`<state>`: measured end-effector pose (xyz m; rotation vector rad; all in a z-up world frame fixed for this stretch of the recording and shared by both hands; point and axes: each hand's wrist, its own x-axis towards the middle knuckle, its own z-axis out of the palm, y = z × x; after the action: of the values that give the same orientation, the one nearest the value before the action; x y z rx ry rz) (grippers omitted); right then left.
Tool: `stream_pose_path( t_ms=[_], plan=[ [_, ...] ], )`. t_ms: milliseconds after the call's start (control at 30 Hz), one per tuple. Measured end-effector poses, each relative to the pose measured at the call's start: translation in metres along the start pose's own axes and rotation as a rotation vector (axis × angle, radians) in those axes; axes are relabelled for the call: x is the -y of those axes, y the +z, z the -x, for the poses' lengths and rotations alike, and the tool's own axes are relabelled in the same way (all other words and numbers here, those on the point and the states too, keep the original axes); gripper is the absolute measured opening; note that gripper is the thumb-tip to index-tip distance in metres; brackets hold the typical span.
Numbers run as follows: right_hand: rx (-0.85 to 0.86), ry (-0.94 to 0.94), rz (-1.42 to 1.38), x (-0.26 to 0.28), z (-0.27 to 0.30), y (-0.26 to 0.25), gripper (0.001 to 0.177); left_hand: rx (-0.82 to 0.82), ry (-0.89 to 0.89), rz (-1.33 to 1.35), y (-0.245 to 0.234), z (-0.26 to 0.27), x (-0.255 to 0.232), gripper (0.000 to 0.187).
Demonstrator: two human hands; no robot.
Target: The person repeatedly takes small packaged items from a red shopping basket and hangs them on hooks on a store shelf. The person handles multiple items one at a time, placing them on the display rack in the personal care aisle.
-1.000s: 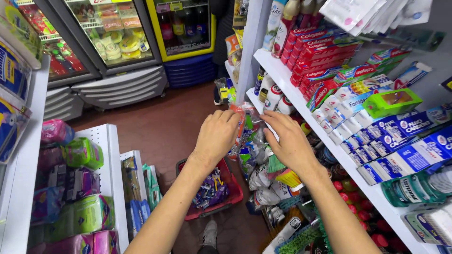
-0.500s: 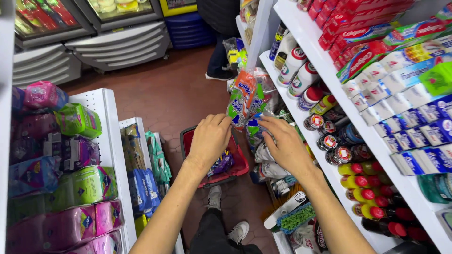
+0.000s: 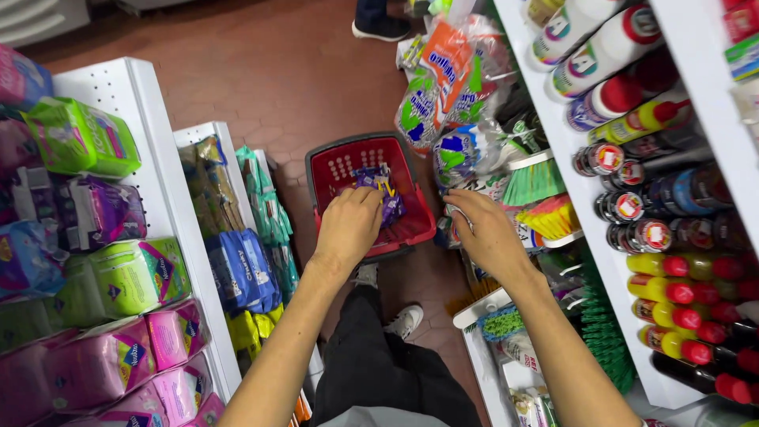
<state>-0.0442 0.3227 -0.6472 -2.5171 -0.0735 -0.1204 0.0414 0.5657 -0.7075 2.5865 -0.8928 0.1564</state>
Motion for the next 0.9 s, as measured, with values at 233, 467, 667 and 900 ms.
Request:
stream_pose_path(
  t_ms=[233,467,667,900],
  plan=[
    [0.110,0.088,-0.037,-0.016,-0.014,0.044,0.029,0.069,-0.083,0.039,0.050,0.023,0.032,0.018],
    [0.196,0.118,-0.066,-0.034,-0.022,0.085,0.028,0.149,-0.177,0.081,0.074,0.040,0.056,0.018],
    [0.307,0.173,-0.073,-0.054,-0.024,0.121,0.029,0.269,-0.257,0.091,0.107,0.062,0.076,0.019],
    [0.368,0.188,-0.110,-0.087,-0.017,0.167,0.029,0.403,-0.333,0.120,0.145,0.083,0.099,0.020]
  ],
)
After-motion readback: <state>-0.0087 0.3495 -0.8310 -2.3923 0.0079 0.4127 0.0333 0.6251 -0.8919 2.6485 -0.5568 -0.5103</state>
